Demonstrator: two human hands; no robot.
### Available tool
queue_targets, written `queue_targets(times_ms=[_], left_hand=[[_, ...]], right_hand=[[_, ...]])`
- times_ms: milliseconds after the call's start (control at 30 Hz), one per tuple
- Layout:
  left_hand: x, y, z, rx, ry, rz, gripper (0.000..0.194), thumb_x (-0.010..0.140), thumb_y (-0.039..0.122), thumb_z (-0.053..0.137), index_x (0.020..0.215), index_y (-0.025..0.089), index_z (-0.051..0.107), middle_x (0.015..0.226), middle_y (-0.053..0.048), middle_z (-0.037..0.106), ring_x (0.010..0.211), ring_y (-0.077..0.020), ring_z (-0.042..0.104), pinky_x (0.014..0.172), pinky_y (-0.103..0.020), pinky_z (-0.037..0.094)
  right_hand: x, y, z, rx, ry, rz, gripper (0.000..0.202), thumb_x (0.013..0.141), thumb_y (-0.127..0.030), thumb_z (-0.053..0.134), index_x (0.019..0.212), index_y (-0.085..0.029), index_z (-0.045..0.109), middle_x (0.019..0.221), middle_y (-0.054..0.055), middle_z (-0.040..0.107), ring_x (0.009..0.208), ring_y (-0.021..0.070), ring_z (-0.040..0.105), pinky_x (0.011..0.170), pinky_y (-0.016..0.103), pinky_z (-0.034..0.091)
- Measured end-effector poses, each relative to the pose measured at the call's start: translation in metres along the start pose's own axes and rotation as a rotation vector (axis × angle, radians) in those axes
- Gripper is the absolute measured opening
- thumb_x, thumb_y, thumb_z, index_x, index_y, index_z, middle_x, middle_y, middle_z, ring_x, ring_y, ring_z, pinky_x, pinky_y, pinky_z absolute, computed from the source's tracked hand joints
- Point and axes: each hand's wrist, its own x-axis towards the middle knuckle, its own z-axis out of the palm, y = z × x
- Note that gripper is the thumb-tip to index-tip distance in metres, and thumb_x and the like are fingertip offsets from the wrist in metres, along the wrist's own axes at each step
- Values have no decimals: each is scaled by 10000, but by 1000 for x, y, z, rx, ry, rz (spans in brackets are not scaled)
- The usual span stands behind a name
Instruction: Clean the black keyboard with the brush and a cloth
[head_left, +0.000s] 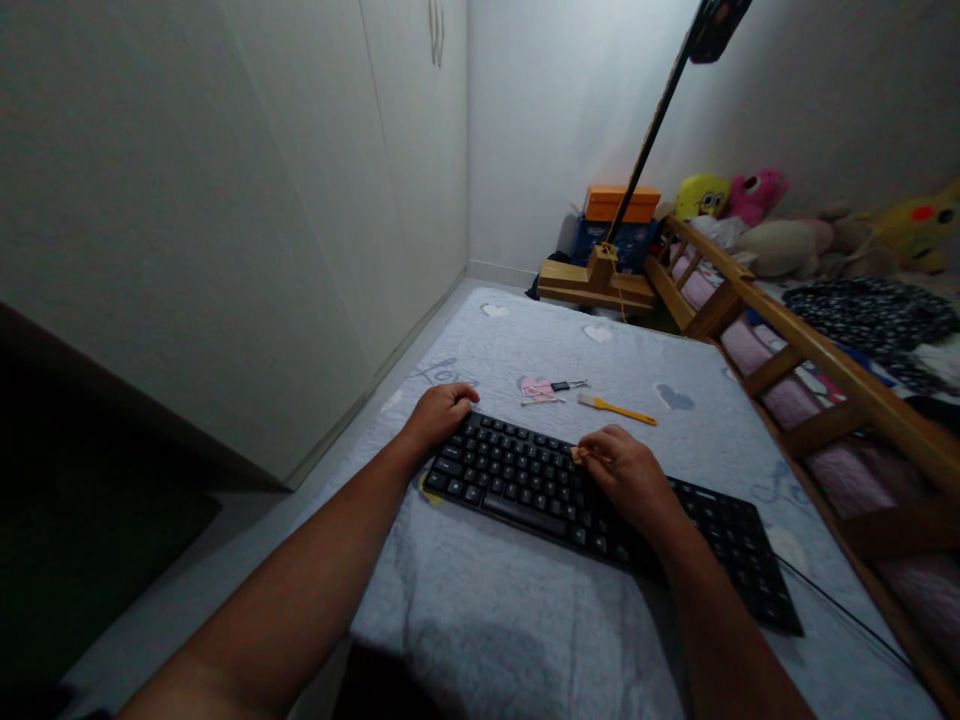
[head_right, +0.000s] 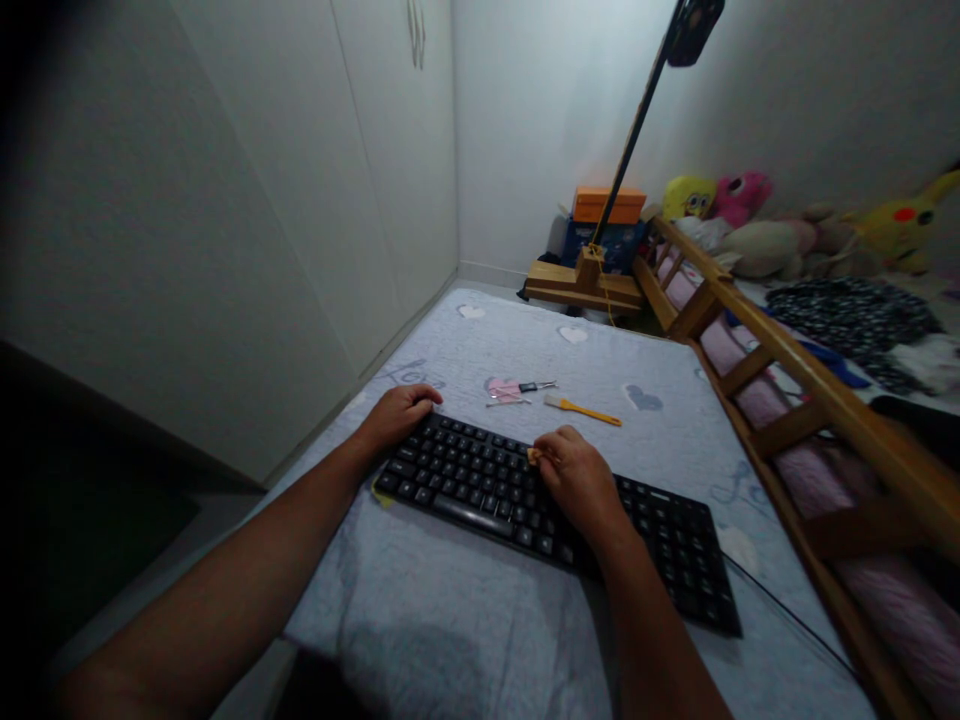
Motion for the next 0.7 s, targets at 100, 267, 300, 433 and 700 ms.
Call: queue_targets(times_ms=[100, 267, 300, 433, 700], left_hand=[[0, -1, 1, -8, 3, 1, 373, 785, 257, 457, 971, 175, 770, 954, -61, 771, 931, -230, 694, 949, -348, 506], [1, -2, 1, 7, 4, -1, 361, 784, 251, 464, 963, 190, 772, 945, -52, 772, 937, -228, 692, 962, -346, 502], [1, -1, 1, 11, 2, -1, 360, 784, 252, 466, 961, 192, 773, 940, -51, 772, 935, -229, 691, 963, -347, 502], [1, 0, 0, 20, -7, -7, 369, 788, 262, 460, 967, 187, 775, 931, -53, 771, 921, -233, 695, 945, -352, 508], [1, 1, 0, 18, -8, -13, 373, 791, 270, 453, 965, 179, 770, 957, -61, 769, 926, -234, 694, 925, -347, 509]], right_hand=[[0, 2, 0, -16, 27, -5, 150, 896, -189, 556, 908, -198, 706, 938, 64, 649, 854, 204, 647, 786, 312, 505], [1, 13, 0, -92, 97, 45, 165, 898, -209, 540, 901, -205, 705, 954, 77, 657, 852, 217, 641, 792, 337, 503], [1, 14, -1, -97, 113, 55, 165, 898, -222, 542, 896, -206, 706, 955, 80, 659, 855, 222, 641, 792, 344, 504], [-1, 11, -8, 37, 105, 38, 147, 889, -250, 566, 876, -214, 707, 936, 73, 674, 865, 222, 648, 795, 345, 513], [-9, -11, -20, 204, -236, -71, 150, 881, -180, 573, 871, -217, 718, 891, 37, 667, 813, 174, 651, 749, 293, 502]])
